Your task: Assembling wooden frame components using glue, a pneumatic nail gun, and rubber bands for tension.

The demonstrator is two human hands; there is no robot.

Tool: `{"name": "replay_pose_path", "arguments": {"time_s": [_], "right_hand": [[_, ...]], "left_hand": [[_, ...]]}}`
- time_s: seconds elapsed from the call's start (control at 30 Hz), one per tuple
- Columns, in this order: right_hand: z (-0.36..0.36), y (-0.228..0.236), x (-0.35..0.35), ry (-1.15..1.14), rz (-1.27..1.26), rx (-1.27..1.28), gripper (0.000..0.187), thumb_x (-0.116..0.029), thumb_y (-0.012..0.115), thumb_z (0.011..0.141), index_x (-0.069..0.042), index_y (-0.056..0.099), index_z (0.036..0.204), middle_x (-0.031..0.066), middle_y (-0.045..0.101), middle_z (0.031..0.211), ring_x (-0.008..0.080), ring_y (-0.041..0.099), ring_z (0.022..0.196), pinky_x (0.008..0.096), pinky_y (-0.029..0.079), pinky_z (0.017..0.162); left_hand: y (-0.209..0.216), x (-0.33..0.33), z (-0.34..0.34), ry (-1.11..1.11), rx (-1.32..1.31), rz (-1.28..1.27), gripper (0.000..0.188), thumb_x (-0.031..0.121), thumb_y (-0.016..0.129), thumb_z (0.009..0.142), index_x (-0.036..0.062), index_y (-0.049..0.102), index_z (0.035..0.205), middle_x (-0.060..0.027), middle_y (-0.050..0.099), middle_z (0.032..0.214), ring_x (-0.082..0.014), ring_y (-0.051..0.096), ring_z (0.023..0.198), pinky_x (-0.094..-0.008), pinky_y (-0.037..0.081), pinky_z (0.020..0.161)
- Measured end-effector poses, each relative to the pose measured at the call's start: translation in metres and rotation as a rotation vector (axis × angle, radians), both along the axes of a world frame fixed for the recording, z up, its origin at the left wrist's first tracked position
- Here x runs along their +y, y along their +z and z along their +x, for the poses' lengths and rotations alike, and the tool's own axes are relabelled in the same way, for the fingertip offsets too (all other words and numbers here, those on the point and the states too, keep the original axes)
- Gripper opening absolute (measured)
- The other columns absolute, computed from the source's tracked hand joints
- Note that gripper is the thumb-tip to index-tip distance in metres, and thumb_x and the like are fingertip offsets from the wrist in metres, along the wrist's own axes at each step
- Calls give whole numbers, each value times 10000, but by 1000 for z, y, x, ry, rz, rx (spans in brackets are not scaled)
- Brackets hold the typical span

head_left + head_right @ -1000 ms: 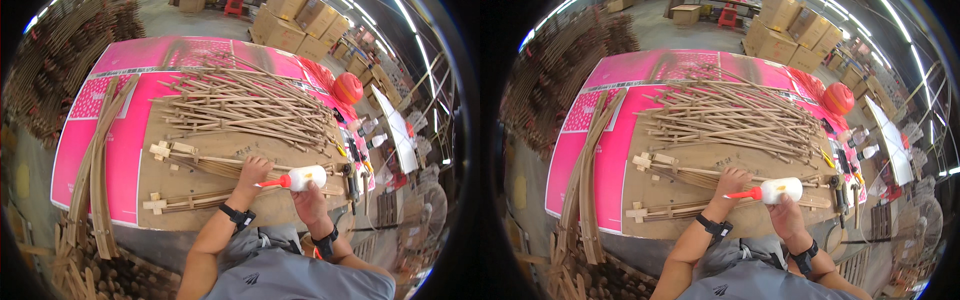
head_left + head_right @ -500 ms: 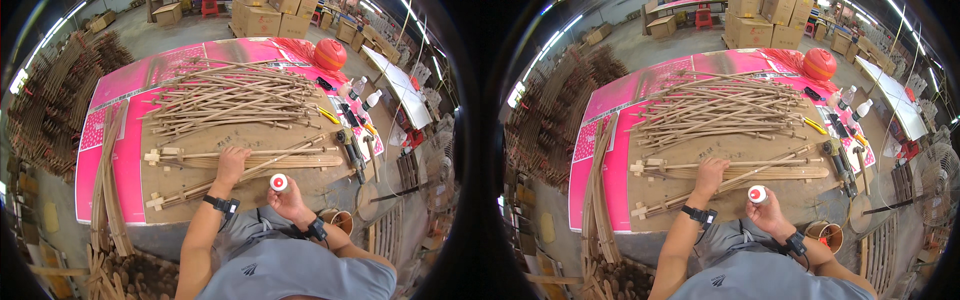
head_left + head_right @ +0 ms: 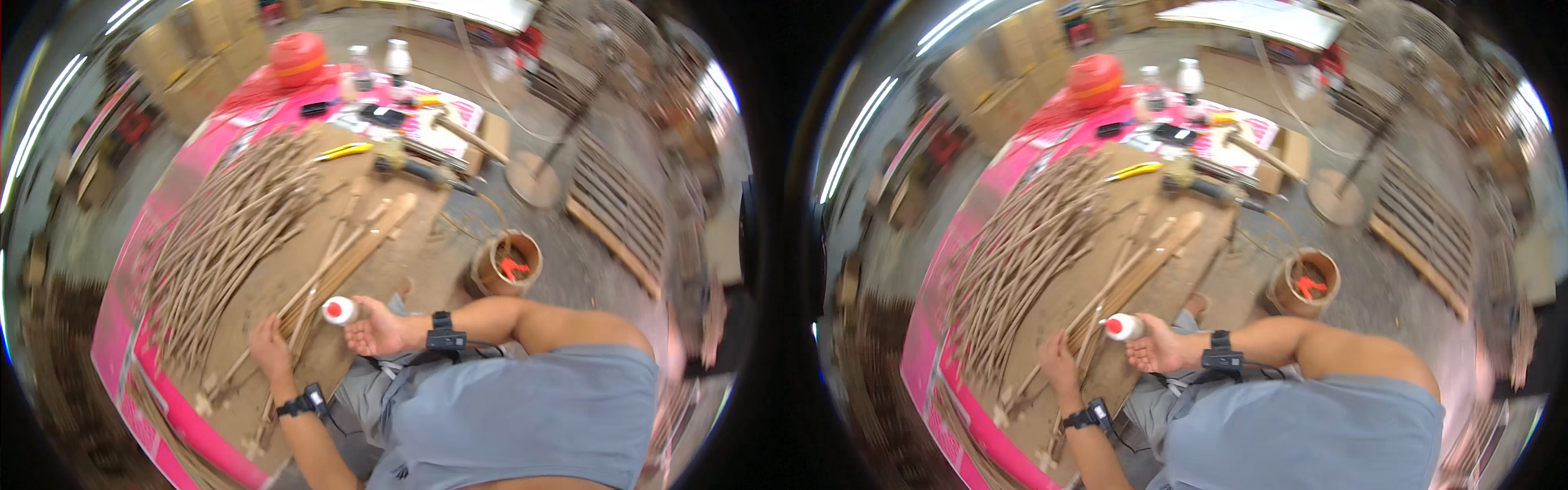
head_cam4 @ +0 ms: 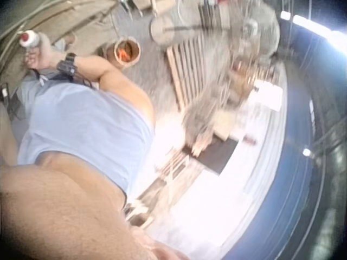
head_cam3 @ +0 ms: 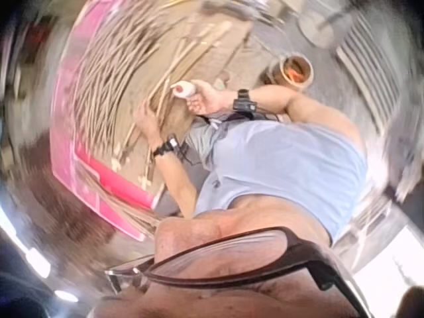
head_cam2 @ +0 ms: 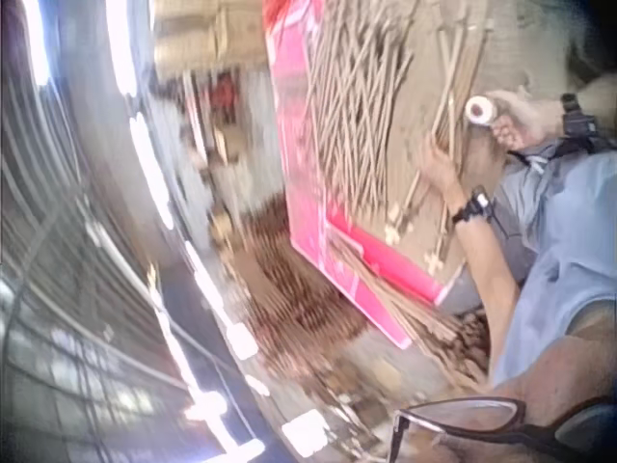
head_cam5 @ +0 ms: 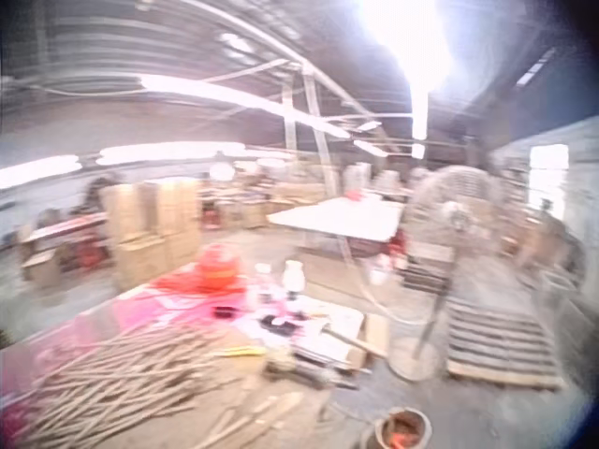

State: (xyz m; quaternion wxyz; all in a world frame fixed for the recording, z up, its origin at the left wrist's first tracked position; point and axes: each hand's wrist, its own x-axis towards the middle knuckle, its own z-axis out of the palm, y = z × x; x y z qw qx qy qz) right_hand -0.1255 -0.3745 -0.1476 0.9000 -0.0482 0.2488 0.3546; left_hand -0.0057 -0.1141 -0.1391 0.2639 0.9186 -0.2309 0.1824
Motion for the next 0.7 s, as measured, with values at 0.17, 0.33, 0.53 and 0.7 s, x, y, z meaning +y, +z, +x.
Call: {"name": "replay_pose_path", "arguments": {"time_s": [0.17,0.33,0.53,0.7], "right_hand": [[-15,8,-37,-33,-192,19,692,-716,553,912,-32,656,927,96,699,850,250,681,778,340,556,675],[-27,-1,-84,-59,-312,17,651,-678,552,931,-36,659,925,100,700,848,257,678,770,362,554,705],[-27,-11,-114,-150,-422,-39,620,-651,533,953,-51,669,882,89,692,829,248,677,760,360,549,689],[-22,-6,-124,-150,-459,-37,609,-642,527,956,-60,675,855,78,692,819,246,679,749,358,548,697]], "left_hand": [[9,-16,0,-39,64,-90,174,105,680,958,31,761,1094,-154,731,1023,-365,657,960,-469,494,937],[11,-18,-2,-51,88,-31,174,113,671,968,36,760,1098,-154,733,1041,-361,660,978,-481,477,985],[11,-16,-6,-58,69,-20,178,115,667,973,21,759,1093,-167,722,981,-365,645,935,-450,499,871],[11,-19,-7,-37,43,-13,146,113,677,963,56,764,1065,-136,712,959,-350,639,902,-454,490,872]]}}
